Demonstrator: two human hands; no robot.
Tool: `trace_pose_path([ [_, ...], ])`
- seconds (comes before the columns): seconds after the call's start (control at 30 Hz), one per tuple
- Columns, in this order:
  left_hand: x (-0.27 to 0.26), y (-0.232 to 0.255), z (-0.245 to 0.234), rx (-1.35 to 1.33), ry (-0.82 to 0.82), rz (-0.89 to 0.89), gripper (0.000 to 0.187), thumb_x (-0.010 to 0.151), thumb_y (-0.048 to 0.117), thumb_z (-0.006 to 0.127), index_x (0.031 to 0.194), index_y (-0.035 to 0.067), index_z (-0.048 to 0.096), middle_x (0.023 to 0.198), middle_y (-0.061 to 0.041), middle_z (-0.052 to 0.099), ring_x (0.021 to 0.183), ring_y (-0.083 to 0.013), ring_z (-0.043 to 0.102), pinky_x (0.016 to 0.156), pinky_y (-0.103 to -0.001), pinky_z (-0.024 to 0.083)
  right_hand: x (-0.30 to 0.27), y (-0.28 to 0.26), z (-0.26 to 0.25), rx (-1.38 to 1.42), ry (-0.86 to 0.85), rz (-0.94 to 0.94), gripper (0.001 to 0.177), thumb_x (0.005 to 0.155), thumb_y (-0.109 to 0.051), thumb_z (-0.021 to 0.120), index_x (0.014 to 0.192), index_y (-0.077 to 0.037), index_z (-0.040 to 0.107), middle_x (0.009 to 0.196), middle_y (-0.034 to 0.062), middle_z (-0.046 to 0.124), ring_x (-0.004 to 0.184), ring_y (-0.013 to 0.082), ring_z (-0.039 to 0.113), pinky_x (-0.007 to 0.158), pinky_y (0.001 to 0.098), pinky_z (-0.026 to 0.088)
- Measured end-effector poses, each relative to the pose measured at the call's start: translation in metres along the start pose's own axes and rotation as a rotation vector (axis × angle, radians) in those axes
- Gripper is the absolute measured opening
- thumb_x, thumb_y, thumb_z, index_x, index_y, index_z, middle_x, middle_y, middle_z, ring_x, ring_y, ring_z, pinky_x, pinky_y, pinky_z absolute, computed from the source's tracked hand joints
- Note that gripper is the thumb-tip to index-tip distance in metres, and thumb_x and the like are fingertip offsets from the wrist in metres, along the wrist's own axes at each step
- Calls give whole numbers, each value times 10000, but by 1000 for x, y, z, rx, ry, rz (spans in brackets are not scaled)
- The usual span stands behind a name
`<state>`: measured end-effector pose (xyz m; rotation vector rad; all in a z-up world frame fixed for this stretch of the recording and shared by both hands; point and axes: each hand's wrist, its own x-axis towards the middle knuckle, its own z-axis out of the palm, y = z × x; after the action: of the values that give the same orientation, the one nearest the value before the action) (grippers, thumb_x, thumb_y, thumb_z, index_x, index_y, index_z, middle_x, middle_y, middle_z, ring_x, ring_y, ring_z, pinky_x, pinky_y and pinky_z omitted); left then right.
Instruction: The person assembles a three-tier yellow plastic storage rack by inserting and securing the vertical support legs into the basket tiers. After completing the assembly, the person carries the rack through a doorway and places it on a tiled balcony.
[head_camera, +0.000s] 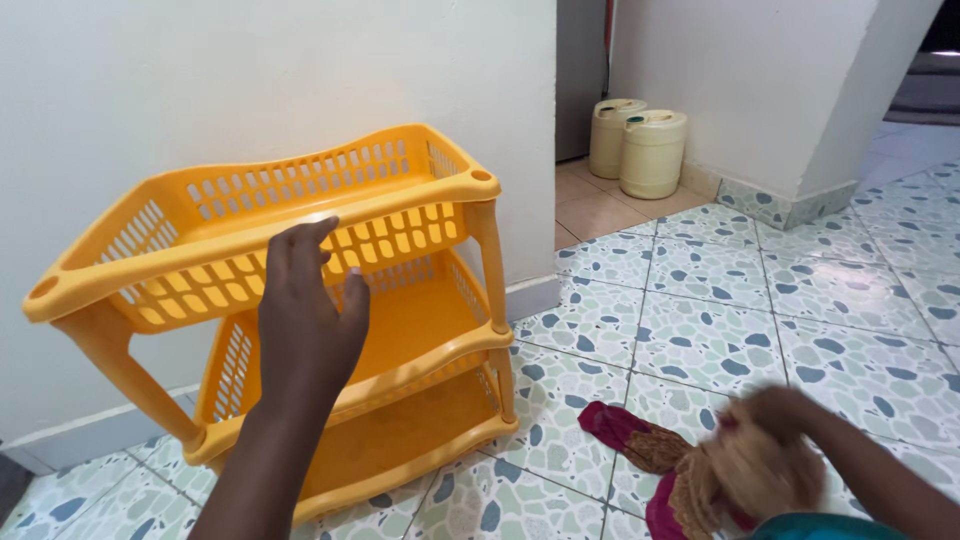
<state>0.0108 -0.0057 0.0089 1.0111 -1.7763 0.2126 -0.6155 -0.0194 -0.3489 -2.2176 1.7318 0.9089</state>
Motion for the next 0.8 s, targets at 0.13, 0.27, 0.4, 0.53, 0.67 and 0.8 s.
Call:
trace_pose_path([
  [0.13,7,-3,-1,-26,39,2,447,908,91,656,1340,35,561,1299,-193,552,1133,-346,643,939,-455,526,46,35,-111,191,693,618,191,828,-294,670,934,-180,781,943,69,779,898,288,771,792,428,620],
  [0.27,4,-10,-7,-18,31,-21,410,901,77,651,1305,37,592,1287,-183,557,1134,-338,647,943,-441,533,73,46,-214,520,1481,619,217,921,-238,683,1070,-98,756,1044,195,695,990,399,676,883,503,542],
  [0.4,-3,-16,-12,-1,33,-49,392,897,69,649,1284,29,594,1284,-182,553,1136,-331,648,938,-435,529,103,57,-274,277,1743,345,362,839,-268,758,1101,-27,695,1119,280,627,1037,447,631,926,490,530],
  [0.53,-8,-17,-18,6,25,-51,389,899,67,649,1283,29,594,1273,-184,552,1132,-336,644,946,-438,528,123,20,-288,-150,1038,137,150,994,-246,634,1000,-237,783,1058,6,757,1075,207,722,1012,407,541],
  [0.67,-3,-19,-27,-3,36,-86,378,906,73,642,1279,42,589,1280,-177,547,1130,-324,651,926,-436,532,91,-16,-295,413,1079,156,352,919,-317,674,1233,-160,711,1136,112,729,1035,308,699,922,459,554],
  [0.8,3,-20,-43,10,88,-80,401,906,72,643,1301,44,581,1307,-182,537,1146,-340,642,921,-441,529,-7,-53,-380,836,1181,275,396,1036,-428,586,1307,-154,678,1174,161,728,1062,301,702,955,473,532],
])
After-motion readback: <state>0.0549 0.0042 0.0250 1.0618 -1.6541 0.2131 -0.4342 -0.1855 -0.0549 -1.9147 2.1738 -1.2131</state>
